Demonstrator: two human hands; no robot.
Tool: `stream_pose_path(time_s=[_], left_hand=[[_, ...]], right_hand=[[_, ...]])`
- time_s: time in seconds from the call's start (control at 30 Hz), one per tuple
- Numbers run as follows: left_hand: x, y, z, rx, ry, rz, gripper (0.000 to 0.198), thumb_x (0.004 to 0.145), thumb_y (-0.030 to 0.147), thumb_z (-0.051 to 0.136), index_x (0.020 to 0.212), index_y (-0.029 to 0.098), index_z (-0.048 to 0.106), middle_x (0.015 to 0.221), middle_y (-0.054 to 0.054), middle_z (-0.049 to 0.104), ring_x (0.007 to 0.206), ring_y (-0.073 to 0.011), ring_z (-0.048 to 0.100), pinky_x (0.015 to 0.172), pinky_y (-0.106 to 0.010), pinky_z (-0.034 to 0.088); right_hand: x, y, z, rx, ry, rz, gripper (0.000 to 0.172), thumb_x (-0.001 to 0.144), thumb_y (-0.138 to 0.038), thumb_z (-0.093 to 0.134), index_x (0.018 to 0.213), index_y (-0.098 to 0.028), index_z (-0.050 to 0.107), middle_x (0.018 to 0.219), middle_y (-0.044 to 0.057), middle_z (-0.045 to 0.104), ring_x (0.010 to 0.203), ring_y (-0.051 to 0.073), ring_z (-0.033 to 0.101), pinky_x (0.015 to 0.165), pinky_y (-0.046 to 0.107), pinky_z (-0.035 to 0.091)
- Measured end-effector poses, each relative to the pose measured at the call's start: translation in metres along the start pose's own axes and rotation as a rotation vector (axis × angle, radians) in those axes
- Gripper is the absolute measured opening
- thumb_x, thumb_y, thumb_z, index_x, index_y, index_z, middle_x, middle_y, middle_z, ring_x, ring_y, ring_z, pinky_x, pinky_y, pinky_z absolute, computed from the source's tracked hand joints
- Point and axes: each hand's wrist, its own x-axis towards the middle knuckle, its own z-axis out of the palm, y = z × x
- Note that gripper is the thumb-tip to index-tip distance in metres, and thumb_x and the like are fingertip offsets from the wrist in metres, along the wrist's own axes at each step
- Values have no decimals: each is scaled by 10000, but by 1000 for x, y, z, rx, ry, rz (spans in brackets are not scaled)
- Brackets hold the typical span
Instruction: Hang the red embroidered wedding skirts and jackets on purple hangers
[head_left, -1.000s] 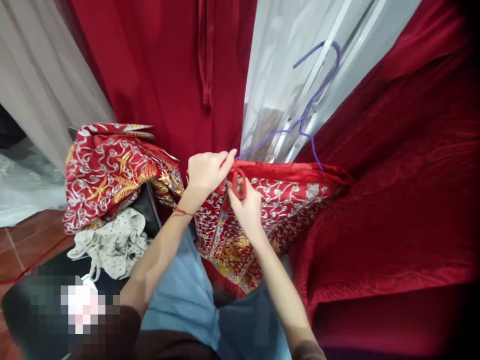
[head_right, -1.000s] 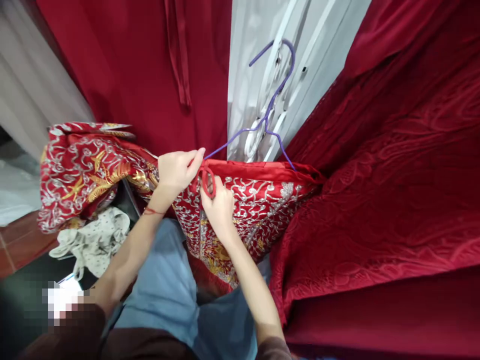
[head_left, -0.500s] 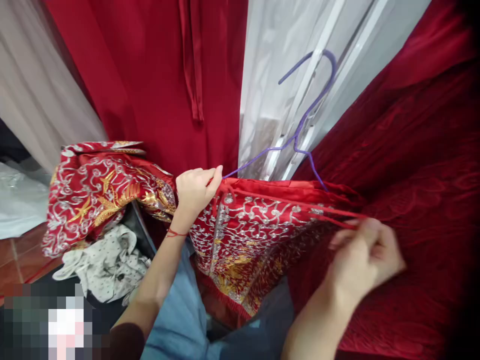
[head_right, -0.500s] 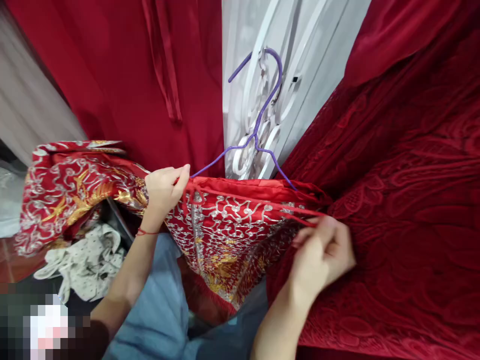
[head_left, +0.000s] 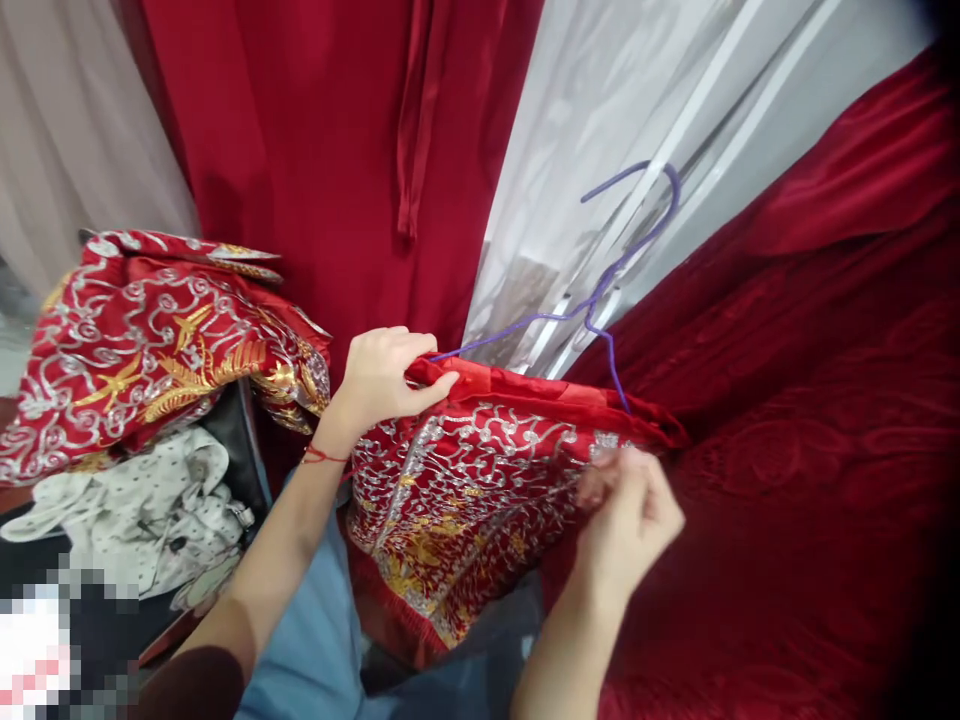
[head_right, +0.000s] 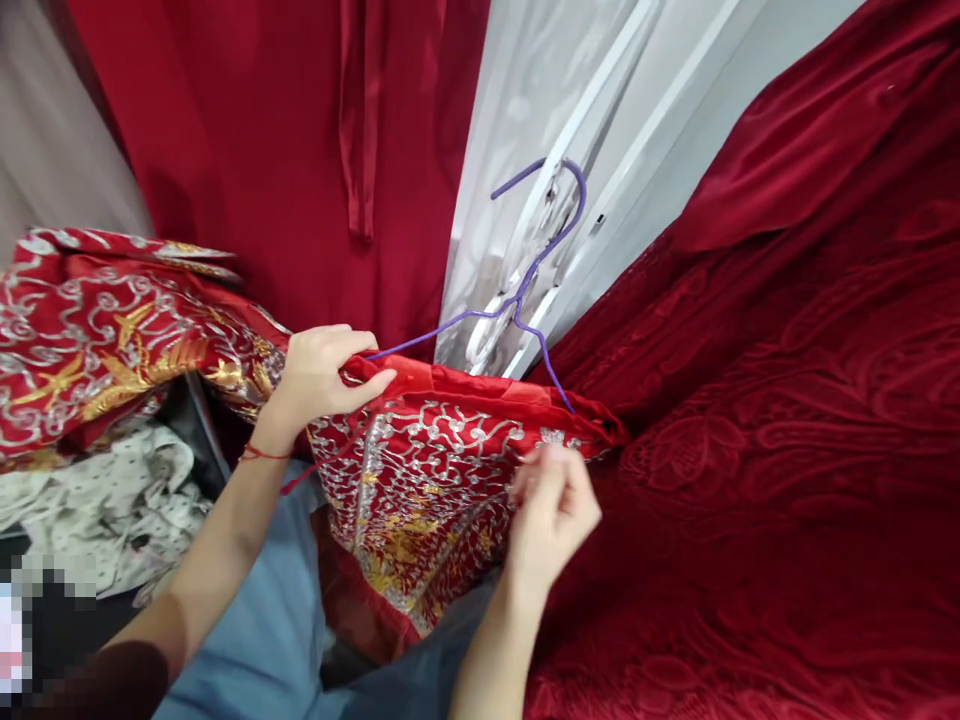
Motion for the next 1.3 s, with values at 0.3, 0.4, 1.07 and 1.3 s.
stream_pose_path(time_s=[0.3, 0.4, 1.07, 1.3], left_hand=[[2, -15, -11, -106, -165, 112, 338, 987, 393, 405, 851, 180, 629, 735, -20, 625, 703, -168, 535, 657, -301, 363], [5, -19, -9, -153, -219, 107, 332, 992, 393, 406, 856, 181, 622, 757, -17, 628, 720, -165, 539, 674, -296, 363], [23, -34, 6, -264, -260, 128, 183, 788, 378, 571, 765, 197, 550, 657, 15, 508, 637, -150, 463, 596, -288, 322], [22, -36, 9, -291, -241, 144, 133, 796, 335, 531, 783, 203, 546, 686, -2, 564, 655, -168, 485, 616, -310, 348]], right_hand=[[-28, -22, 114, -270, -404, -26, 467, 896, -485, 588, 559, -175, 499, 515, -52, 437, 501, 68, 361, 550, 229, 294], [-24, -10, 121, -26, -422, 92, 454, 875, -456, 612, 575, -192, 398, 536, -76, 335, 515, 62, 303, 527, 214, 283], [-4, 1, 138, -266, -281, -111, 302, 866, -445, 639, 736, -182, 564, 527, -76, 512, 456, 53, 408, 531, 198, 348], [-16, 19, 130, -233, -355, -239, 79, 873, -247, 589, 827, -196, 550, 526, -97, 455, 445, 62, 419, 523, 189, 362]])
